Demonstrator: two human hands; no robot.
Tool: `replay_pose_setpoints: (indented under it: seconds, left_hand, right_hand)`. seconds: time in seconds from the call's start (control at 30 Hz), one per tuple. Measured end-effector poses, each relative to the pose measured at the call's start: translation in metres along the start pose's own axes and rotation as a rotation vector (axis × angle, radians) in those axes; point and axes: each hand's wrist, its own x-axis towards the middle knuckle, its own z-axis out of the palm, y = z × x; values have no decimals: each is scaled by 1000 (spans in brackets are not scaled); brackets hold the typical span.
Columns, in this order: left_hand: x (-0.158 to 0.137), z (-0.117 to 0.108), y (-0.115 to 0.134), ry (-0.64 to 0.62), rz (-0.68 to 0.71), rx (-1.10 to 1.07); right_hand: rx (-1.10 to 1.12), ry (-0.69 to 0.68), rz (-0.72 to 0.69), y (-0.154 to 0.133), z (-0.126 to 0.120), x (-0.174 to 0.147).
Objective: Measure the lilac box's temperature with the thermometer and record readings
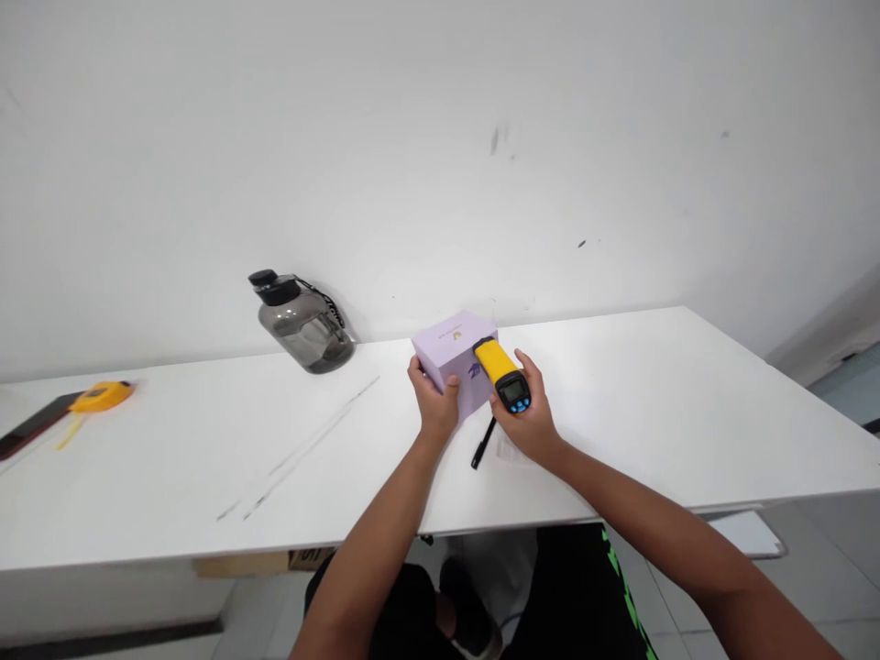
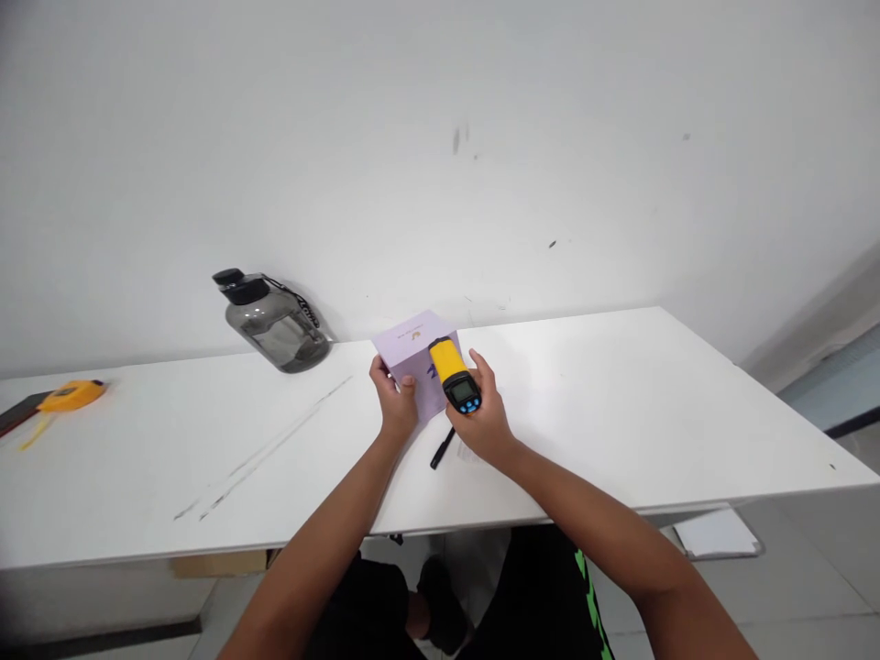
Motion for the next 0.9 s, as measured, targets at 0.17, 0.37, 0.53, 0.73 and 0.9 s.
replay_pose_setpoints:
  seconds: [0.17,0.37,0.53,0.73,0.9]
  left_hand:
    - [-6,0,-4,-33,8,11]
    - [-10,4,-3,-39,19,43]
    - [-10,8,-3,-62,6,99]
    - [-5,7,-4,-77,-2,141]
    - [6,4,-10,-79,-30,140]
  right_hand:
    - [-19,55,-31,0,-2,2]
    - [15,178,16,-1,-4,6]
    - [41,220,58,4,-10,13]
    - [107,217,92,8,-6,13]
    - [173,118,162,7,1,7]
